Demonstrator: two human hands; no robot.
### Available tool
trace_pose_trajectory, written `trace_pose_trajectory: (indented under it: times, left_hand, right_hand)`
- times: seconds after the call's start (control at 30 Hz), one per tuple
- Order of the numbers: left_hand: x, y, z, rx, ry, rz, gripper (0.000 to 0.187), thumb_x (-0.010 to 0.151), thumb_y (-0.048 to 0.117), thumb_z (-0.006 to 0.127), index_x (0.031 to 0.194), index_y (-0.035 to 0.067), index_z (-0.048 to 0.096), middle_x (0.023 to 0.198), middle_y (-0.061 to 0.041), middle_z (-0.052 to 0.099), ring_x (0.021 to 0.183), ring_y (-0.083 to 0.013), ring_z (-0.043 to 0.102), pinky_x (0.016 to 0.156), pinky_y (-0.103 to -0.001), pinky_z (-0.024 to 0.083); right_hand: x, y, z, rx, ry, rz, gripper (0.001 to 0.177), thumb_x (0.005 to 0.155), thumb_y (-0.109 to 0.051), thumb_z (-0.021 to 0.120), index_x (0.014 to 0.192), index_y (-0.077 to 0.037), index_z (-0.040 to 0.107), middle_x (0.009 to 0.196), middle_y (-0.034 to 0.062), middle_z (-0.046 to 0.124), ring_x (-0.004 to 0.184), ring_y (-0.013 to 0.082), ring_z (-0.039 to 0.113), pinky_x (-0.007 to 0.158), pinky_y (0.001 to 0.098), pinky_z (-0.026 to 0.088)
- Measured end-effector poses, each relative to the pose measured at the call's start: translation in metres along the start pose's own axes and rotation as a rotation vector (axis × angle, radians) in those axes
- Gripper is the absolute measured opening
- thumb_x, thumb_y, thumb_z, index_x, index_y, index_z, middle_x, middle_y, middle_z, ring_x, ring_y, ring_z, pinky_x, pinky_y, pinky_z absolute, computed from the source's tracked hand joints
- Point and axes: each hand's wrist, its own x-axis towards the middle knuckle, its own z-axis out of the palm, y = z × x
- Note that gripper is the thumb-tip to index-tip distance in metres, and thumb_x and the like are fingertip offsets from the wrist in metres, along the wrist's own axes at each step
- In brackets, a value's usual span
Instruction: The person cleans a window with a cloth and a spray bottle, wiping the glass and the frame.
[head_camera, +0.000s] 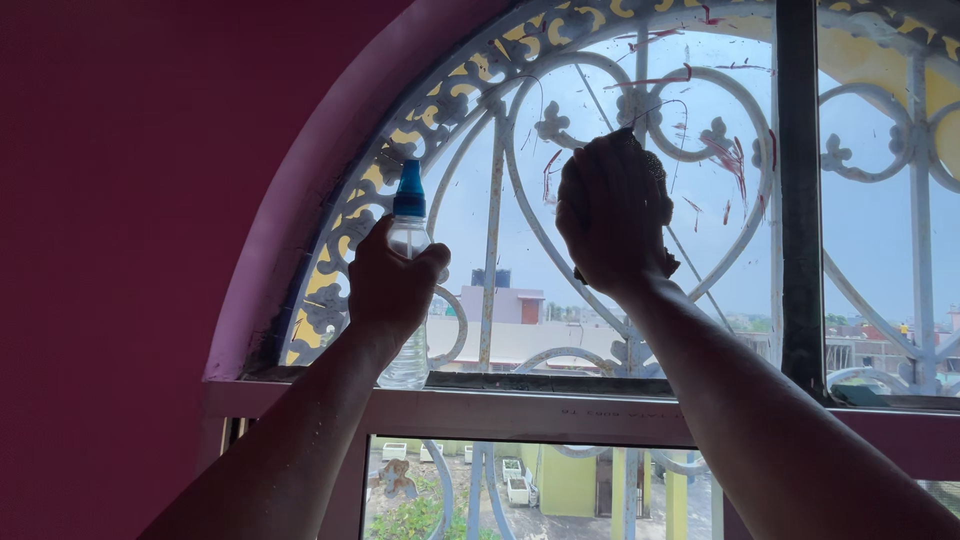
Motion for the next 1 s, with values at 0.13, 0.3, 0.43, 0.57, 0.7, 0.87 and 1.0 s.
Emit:
trace_pose_trajectory:
  times: [0.13, 0.3, 0.43, 0.57, 0.7, 0.87, 1.0]
  left_hand:
    - [0.000, 0.001, 0.005, 0.059, 0.003, 0.004, 0.057, 0.074, 0.027, 0.072, 0.126, 0.008, 0.059, 0.094, -0.015, 0.076, 0.086, -0.0252, 0.078, 0.084, -0.041, 0.060]
    - [0.005, -0.006, 0.008, 0.027, -0.024, 0.004, 0.055, 0.075, 0.027, 0.073, 0.123, 0.005, 0.059, 0.097, -0.016, 0.075, 0.087, -0.0245, 0.078, 0.084, -0.039, 0.063]
    - [0.006, -0.008, 0.009, 0.018, -0.016, 0.023, 0.057, 0.073, 0.028, 0.075, 0.123, 0.005, 0.058, 0.097, -0.016, 0.074, 0.087, -0.0230, 0.078, 0.081, -0.038, 0.063]
    - [0.006, -0.009, 0.012, 0.047, -0.028, -0.016, 0.054, 0.075, 0.028, 0.076, 0.121, 0.005, 0.059, 0.092, -0.017, 0.075, 0.078, -0.0221, 0.076, 0.074, -0.038, 0.062]
    - [0.007, -0.011, 0.010, 0.059, -0.017, 0.013, 0.052, 0.079, 0.027, 0.075, 0.121, 0.005, 0.056, 0.087, -0.015, 0.073, 0.075, -0.0201, 0.074, 0.072, -0.037, 0.061]
    - [0.006, -0.008, 0.010, 0.074, -0.017, -0.001, 0.050, 0.080, 0.025, 0.074, 0.122, 0.007, 0.056, 0.086, -0.013, 0.072, 0.074, -0.0190, 0.074, 0.072, -0.036, 0.061]
    - [0.007, -0.005, 0.006, 0.055, -0.012, -0.031, 0.046, 0.081, 0.024, 0.073, 0.121, 0.006, 0.058, 0.083, -0.011, 0.070, 0.071, -0.0158, 0.071, 0.070, -0.036, 0.059]
  right_hand:
    - [0.015, 0.008, 0.030, -0.090, 0.049, 0.014, 0.021, 0.097, -0.019, 0.057, 0.108, -0.001, 0.057, 0.114, 0.0188, 0.053, 0.116, 0.0404, 0.051, 0.103, 0.0553, 0.039]
    - [0.034, -0.002, 0.062, -0.188, 0.081, -0.039, 0.020, 0.098, -0.021, 0.058, 0.108, -0.003, 0.062, 0.121, 0.0188, 0.057, 0.132, 0.0412, 0.049, 0.113, 0.0553, 0.035]
    - [0.027, -0.018, 0.075, -0.069, 0.108, -0.145, 0.043, 0.095, -0.024, 0.059, 0.131, 0.000, 0.064, 0.138, 0.0174, 0.058, 0.142, 0.0363, 0.045, 0.123, 0.0560, 0.028]
    - [0.006, -0.023, 0.070, 0.067, 0.052, -0.229, 0.049, 0.096, -0.032, 0.062, 0.139, -0.008, 0.062, 0.153, 0.0168, 0.052, 0.152, 0.0368, 0.037, 0.125, 0.0546, 0.024]
    - [-0.018, -0.019, 0.045, 0.157, -0.058, -0.321, 0.051, 0.095, -0.036, 0.065, 0.141, -0.014, 0.063, 0.152, 0.0133, 0.054, 0.149, 0.0312, 0.039, 0.126, 0.0565, 0.023]
    - [-0.029, -0.008, 0.009, 0.135, -0.063, -0.314, 0.049, 0.094, -0.034, 0.067, 0.137, -0.013, 0.064, 0.149, 0.0146, 0.055, 0.146, 0.0342, 0.043, 0.123, 0.0558, 0.026]
    - [-0.017, -0.004, -0.019, 0.135, -0.193, -0.152, 0.030, 0.084, -0.023, 0.068, 0.107, -0.004, 0.063, 0.117, 0.0176, 0.059, 0.123, 0.0376, 0.055, 0.106, 0.0519, 0.043]
